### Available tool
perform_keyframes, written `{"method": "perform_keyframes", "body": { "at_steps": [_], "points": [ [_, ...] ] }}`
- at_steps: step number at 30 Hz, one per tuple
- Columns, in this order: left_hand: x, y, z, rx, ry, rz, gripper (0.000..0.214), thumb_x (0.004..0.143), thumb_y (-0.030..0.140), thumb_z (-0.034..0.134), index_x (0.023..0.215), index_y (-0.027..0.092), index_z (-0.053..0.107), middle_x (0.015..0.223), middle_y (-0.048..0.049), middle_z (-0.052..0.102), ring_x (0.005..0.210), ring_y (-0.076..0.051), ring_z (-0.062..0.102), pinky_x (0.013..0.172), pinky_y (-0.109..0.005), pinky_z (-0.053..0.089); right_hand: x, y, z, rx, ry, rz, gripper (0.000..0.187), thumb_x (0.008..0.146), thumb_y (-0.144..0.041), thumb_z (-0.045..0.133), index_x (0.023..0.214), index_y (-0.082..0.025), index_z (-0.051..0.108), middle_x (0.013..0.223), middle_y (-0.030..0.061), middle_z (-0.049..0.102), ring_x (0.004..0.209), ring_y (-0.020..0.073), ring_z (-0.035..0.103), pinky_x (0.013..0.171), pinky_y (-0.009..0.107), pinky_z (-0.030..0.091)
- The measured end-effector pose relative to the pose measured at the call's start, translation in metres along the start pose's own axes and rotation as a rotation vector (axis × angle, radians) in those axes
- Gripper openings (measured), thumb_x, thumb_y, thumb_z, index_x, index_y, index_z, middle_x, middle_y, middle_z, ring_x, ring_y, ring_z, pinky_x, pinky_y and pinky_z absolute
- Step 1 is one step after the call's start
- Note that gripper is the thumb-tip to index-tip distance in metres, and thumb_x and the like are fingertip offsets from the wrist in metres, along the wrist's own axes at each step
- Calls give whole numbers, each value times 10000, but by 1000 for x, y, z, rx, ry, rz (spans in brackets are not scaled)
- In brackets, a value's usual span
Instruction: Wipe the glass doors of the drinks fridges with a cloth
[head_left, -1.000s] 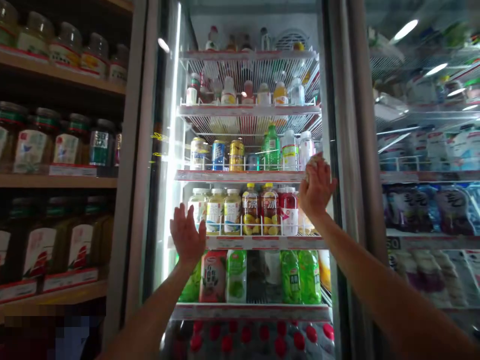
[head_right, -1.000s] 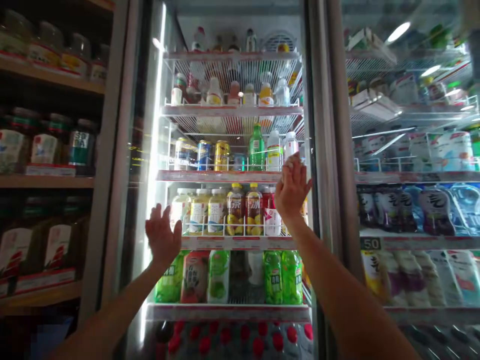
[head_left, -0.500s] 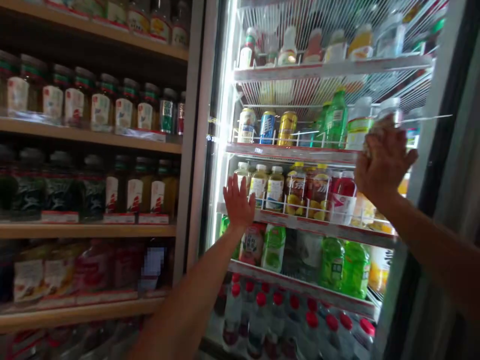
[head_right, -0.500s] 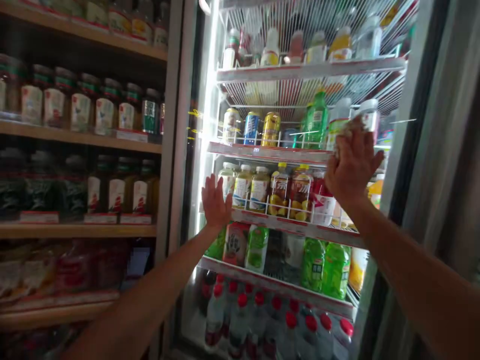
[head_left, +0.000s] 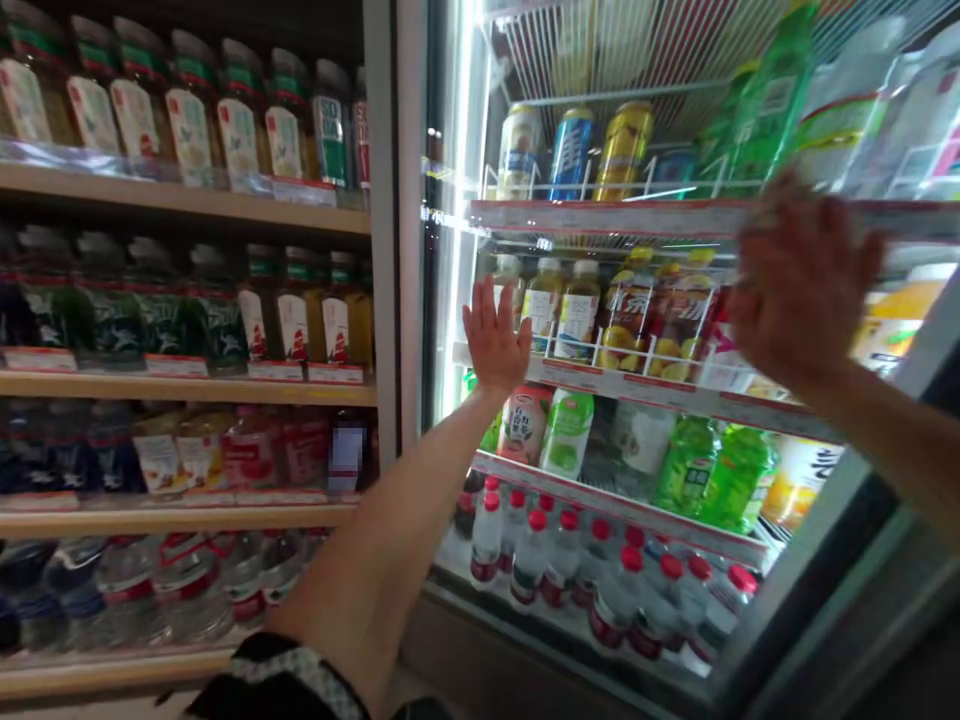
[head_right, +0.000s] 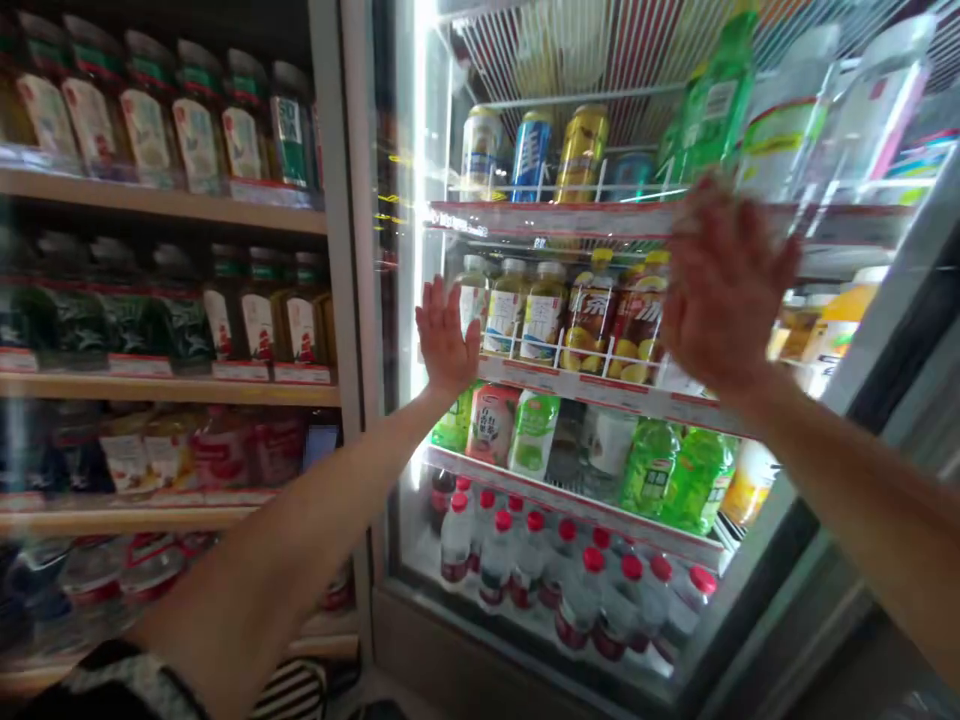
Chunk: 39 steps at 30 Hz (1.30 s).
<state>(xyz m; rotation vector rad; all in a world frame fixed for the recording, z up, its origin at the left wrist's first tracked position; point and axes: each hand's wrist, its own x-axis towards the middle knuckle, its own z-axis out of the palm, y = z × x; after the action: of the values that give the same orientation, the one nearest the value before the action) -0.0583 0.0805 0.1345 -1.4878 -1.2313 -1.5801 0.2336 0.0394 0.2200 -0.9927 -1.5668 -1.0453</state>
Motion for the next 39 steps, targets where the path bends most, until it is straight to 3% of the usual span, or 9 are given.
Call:
{"method": "perform_keyframes", "body": {
  "at_steps": [3, 10, 16, 18, 24, 30, 32, 36, 39],
  "points": [
    [-1, -2, 0, 11, 36, 30, 535, 920, 391, 287, 1382, 127, 328, 1498, -137, 246, 1419, -221, 93, 1144, -464, 110, -9, -16, 13, 92, -190, -453, 353, 845, -272, 429, 1167, -254, 570, 1389, 11, 458, 1353, 221, 295, 1119, 520, 66],
    [0, -10, 4, 20, 156, 109, 529, 921, 363, 333, 1405, 153, 302, 1483, -143, 281, 1411, -230, 140, 1128, -476, 158, 75, -27, 10, -42, 95, 52, 508, 848, -241, 408, 1355, -213, 394, 1475, 47, 321, 1382, 265, 200, 1092, 579, 133],
    [1, -11, 3, 27, 184, 146, 530, 919, 346, 356, 1412, 165, 290, 1476, -152, 293, 1406, -241, 163, 1120, -488, 178, 25, -71, 30, 36, -229, -682, 538, 834, -189, 455, 1346, -339, 382, 1447, -73, 366, 1385, 182, 210, 1148, 504, 73],
    [1, -10, 3, 30, 179, 149, 534, 917, 334, 365, 1417, 165, 280, 1477, -154, 291, 1406, -243, 160, 1118, -491, 180, 30, -64, 26, 38, -249, -772, 547, 832, -193, 467, 1349, -341, 369, 1448, -83, 362, 1378, 171, 228, 1153, 490, 59],
    [1, -14, 5, -1, 195, 166, 563, 908, 319, 394, 1435, 200, 236, 1497, -130, 250, 1406, -255, 159, 1118, -505, 173, 93, -48, 15, -10, 38, -155, 526, 858, -189, 391, 1374, -281, 355, 1461, -6, 347, 1382, 259, 206, 1107, 589, 81],
    [1, -18, 5, -7, 202, 198, 585, 905, 306, 413, 1445, 216, 206, 1505, -125, 229, 1403, -274, 163, 1115, -518, 177, 50, -78, 28, -2, -230, -750, 527, 855, -211, 433, 1367, -294, 344, 1466, -74, 331, 1377, 183, 217, 1141, 513, 125],
    [1, -18, 4, 12, 209, 212, 592, 904, 295, 414, 1448, 217, 193, 1505, -124, 231, 1402, -275, 168, 1109, -513, 194, 58, -65, 22, -32, -197, -683, 526, 858, -201, 426, 1368, -296, 342, 1471, -68, 322, 1379, 186, 214, 1141, 523, 103],
    [2, -17, 3, 54, 210, 215, 597, 906, 277, 409, 1451, 203, 176, 1499, -133, 244, 1399, -276, 176, 1108, -494, 207, 88, -41, 12, -99, -10, -169, 531, 857, -201, 405, 1382, -249, 344, 1482, 1, 306, 1381, 252, 207, 1117, 560, 115],
    [2, -16, 2, 65, 209, 220, 598, 907, 273, 401, 1453, 194, 168, 1505, -136, 224, 1400, -279, 171, 1113, -489, 196, 70, -43, 17, -106, -56, -320, 528, 858, -217, 406, 1381, -260, 350, 1479, -8, 312, 1386, 246, 194, 1125, 532, 117]
  ]
}}
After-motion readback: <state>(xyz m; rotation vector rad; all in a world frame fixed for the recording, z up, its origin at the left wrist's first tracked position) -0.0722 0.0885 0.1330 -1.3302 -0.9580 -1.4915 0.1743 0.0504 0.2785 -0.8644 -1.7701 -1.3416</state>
